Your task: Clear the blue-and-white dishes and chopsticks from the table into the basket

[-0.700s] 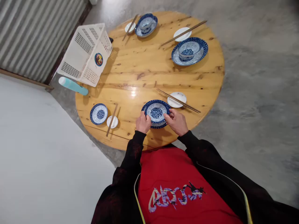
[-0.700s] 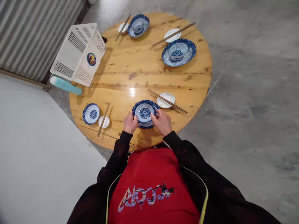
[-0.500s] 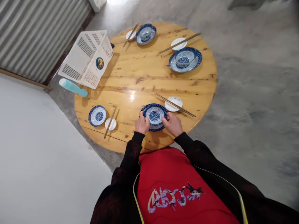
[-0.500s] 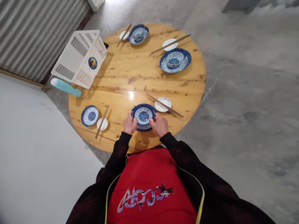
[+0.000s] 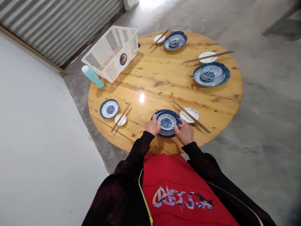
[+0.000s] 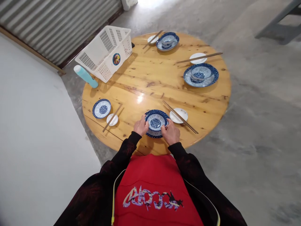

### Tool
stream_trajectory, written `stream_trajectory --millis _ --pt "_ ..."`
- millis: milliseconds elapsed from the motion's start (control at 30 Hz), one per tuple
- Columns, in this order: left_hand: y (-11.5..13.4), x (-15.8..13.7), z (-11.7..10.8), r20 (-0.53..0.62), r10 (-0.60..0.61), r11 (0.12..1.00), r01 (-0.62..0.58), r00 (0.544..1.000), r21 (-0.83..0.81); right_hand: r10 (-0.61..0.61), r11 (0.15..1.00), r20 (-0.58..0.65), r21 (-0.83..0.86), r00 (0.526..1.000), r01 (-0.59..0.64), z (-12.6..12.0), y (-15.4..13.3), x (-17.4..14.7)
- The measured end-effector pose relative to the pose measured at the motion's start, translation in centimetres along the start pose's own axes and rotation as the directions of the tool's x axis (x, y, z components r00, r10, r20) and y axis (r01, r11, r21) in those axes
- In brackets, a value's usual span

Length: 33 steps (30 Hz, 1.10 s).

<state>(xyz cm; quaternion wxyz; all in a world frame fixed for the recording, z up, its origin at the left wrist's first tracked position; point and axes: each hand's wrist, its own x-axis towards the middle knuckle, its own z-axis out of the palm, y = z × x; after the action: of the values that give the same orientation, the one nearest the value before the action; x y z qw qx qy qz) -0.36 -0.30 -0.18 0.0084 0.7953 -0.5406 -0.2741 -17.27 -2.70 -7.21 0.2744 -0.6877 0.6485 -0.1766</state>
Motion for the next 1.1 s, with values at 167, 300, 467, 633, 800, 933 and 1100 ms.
stream_trajectory --millis 167,300,467,633,800,933,1100 --pt "-0.7 0.2 0.6 0.021 0.043 0.999 -0.043 0.999 0.02 0.015 0.999 -0.034 -0.05 0.999 -0.017 0.4 0.4 -0.2" --pt "-1.4 0.4 0.7 0.028 0.047 0.998 -0.047 0.999 0.03 0.039 0.997 -0.013 -0.072 0.999 -0.04 0.3 0.0 -0.3" --pt "-2.0 1.3 1.1 0.104 0.072 0.988 -0.056 0.992 -0.142 0.082 0.996 0.063 -0.044 0.995 -0.08 -0.4 -0.9 -0.3" --pt "-2.5 2.1 1.9 0.183 0.084 0.888 0.01 0.979 -0.46 0.186 0.931 0.181 0.283 0.966 -0.232 -0.5 -2.6 -0.6" --pt "-2.5 2.7 2.2 0.208 0.077 0.839 0.05 0.975 -0.542 0.269 0.895 0.124 0.333 0.955 -0.295 0.1 -3.6 -0.7" --pt "-2.4 2.0 1.6 0.119 0.082 0.868 -0.012 0.989 -0.497 0.271 0.899 0.061 0.34 0.961 -0.275 0.1 -3.8 -1.5" --pt "-2.1 -0.1 0.6 0.005 0.152 0.923 -0.14 0.988 -0.357 0.19 0.925 -0.013 0.337 0.982 -0.174 -1.2 -3.8 -3.1"
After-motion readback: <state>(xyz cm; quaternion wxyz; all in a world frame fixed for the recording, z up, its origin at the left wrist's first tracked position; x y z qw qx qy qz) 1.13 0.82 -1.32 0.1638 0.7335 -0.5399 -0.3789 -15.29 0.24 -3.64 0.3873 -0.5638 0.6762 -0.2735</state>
